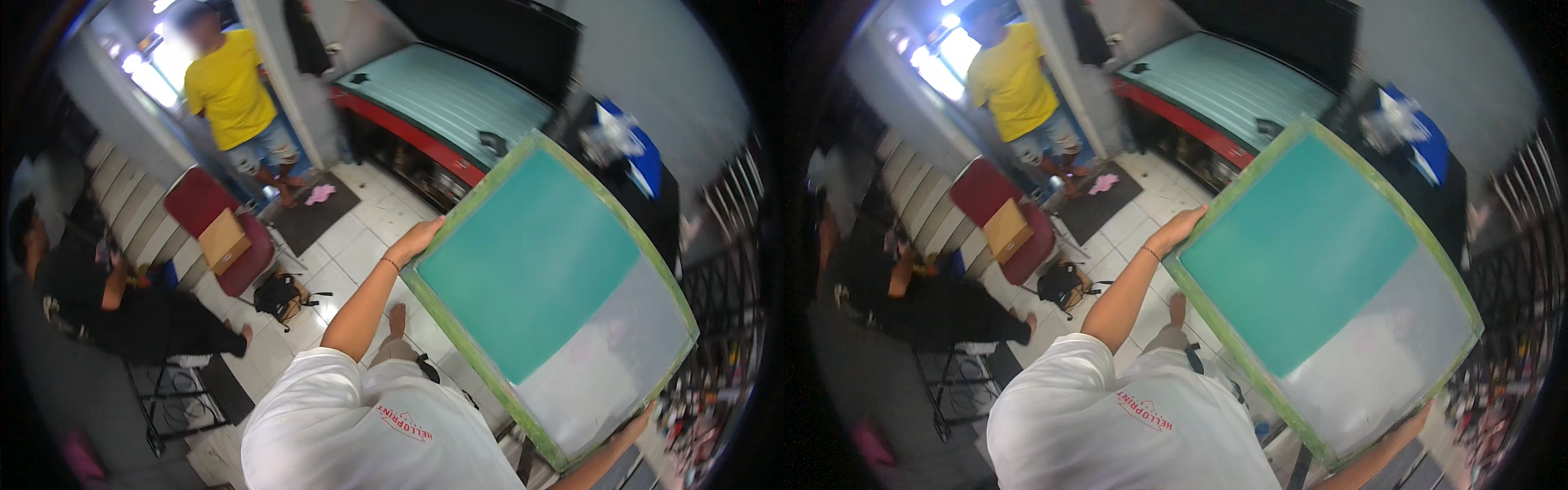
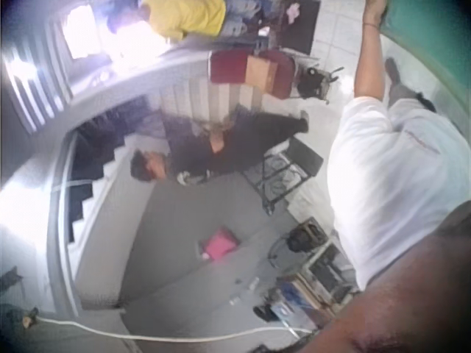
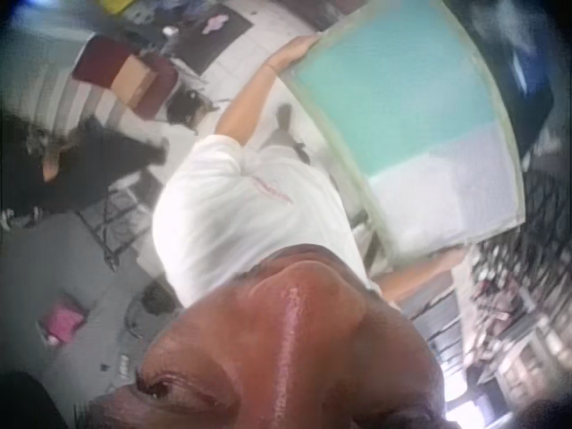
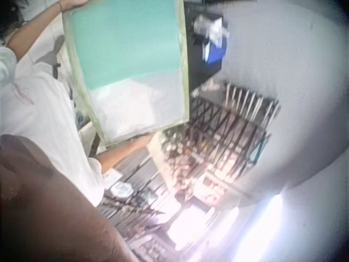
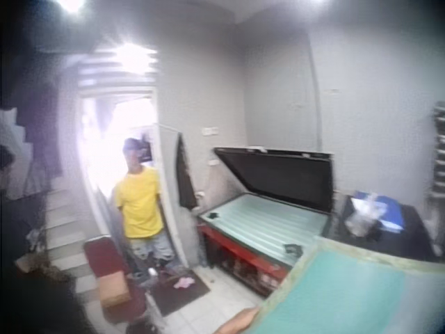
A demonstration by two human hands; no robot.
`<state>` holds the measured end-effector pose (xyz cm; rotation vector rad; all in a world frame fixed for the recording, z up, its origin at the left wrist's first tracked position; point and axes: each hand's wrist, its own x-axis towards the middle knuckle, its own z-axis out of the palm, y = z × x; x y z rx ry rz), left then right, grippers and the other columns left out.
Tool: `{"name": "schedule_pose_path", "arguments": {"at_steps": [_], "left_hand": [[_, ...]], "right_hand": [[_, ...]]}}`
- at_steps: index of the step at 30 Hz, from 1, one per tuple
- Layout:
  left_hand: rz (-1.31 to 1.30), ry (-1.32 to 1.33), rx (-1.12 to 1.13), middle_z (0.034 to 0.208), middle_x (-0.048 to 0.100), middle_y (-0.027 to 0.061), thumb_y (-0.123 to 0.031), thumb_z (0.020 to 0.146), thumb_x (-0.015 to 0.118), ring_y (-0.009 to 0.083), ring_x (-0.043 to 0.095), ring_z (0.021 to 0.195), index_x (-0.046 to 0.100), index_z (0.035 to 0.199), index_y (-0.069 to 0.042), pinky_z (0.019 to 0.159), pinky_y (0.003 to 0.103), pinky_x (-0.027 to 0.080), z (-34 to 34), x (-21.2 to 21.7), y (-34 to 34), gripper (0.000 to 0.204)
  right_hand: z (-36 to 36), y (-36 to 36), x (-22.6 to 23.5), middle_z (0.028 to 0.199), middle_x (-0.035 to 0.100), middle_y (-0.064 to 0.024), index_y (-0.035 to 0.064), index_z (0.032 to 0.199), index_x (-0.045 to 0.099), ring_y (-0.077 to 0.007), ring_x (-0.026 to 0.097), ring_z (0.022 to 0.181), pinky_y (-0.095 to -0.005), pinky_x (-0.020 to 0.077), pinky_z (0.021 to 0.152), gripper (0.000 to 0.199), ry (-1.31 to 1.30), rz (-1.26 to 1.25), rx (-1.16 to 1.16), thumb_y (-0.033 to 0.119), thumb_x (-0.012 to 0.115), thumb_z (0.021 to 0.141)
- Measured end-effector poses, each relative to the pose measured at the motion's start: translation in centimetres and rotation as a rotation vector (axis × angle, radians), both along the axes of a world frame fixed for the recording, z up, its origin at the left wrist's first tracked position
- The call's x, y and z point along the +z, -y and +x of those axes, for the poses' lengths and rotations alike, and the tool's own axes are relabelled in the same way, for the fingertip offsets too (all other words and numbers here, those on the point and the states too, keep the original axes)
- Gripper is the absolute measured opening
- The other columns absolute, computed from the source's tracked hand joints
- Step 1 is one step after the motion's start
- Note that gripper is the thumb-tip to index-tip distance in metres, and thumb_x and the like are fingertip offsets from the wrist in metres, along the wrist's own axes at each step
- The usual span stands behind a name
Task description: The person removes a screen frame from a storage cabinet, places it onto a light table, and then positions a printed transparency film onto the screen mesh by hand.
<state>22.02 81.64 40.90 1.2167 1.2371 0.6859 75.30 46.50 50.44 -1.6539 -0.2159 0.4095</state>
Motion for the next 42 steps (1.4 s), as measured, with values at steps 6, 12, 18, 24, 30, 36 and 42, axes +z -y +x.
{"name": "schedule_pose_path", "arguments": {"at_steps": [6,12,18,24,30,36,42], "left_hand": [[0.111,0.012,0.240,0.116,0.063,0.0185,-0.042,0.096,0.039,0.0226,0.058,0.104,0.059,0.114,0.008,0.092,0.034,0.043,-14.0,-1.7,-5.8,0.056],[0.168,-0.197,0.433,0.117,0.061,0.0246,-0.046,0.094,0.038,0.0282,0.058,0.108,0.057,0.113,0.012,0.095,0.037,0.041,-28.1,-2.5,-11.3,0.064],[0.075,-0.140,0.614,0.113,0.062,0.0238,-0.043,0.091,0.040,0.0285,0.058,0.106,0.057,0.112,0.012,0.092,0.037,0.043,-36.5,-2.7,-15.5,0.062],[0.242,-0.154,0.718,0.105,0.064,0.0200,-0.037,0.087,0.045,0.0284,0.060,0.098,0.061,0.103,0.009,0.089,0.037,0.044,-38.6,-3.6,-22.2,0.051],[0.427,-0.519,0.428,0.099,0.062,0.0234,-0.028,0.092,0.038,0.0389,0.058,0.094,0.063,0.092,0.004,0.088,0.046,0.043,-40.9,-3.9,-36.5,0.041],[0.120,-0.314,0.464,0.115,0.061,0.0131,-0.032,0.091,0.049,0.0235,0.054,0.107,0.059,0.117,0.000,0.096,0.032,0.039,-39.4,-2.6,-51.4,0.043],[0.205,-0.449,0.356,0.102,0.064,0.0139,-0.036,0.090,0.051,0.0259,0.058,0.095,0.061,0.107,0.003,0.085,0.035,0.043,-37.3,-5.2,-66.8,0.044]], "right_hand": [[-5.1,-20.7,0.0,0.132,0.050,-0.0142,-0.0045,0.131,0.047,-0.0271,0.049,0.117,-0.0373,0.0386,0.100,0.063,0.223,-0.064,0.243,0.046,0.049,0.093],[-19.1,-37.9,1.7,0.113,0.059,-0.0279,-0.0125,0.114,0.057,-0.0322,0.056,0.096,-0.0436,0.0460,0.085,0.049,0.361,-0.112,0.436,0.031,0.053,0.093],[-24.6,-52.3,-0.5,0.106,0.062,-0.0266,-0.0138,0.109,0.059,-0.0321,0.057,0.088,-0.0430,0.0482,0.080,0.047,0.448,-0.154,0.565,0.030,0.057,0.091],[-27.6,-61.9,-2.1,0.114,0.059,-0.0241,-0.0071,0.117,0.058,-0.0310,0.058,0.095,-0.0417,0.0484,0.084,0.049,0.426,-0.205,0.627,0.035,0.054,0.092],[-24.0,-73.5,-9.1,0.117,0.062,-0.0141,-0.0057,0.122,0.057,-0.0239,0.058,0.103,-0.0345,0.0433,0.094,0.046,0.218,-0.037,0.671,0.029,0.053,0.092],[-26.0,-83.7,-11.7,0.078,0.059,-0.0029,-0.0054,0.096,0.064,-0.0127,0.051,0.069,-0.0279,0.0425,0.066,0.041,0.279,-0.172,0.432,0.035,0.063,0.086],[-23.6,-90.6,-16.8,0.086,0.063,-0.0091,-0.0077,0.103,0.063,-0.0172,0.057,0.079,-0.0308,0.0447,0.074,0.051,0.279,-0.264,0.321,0.040,0.061,0.085]]}}
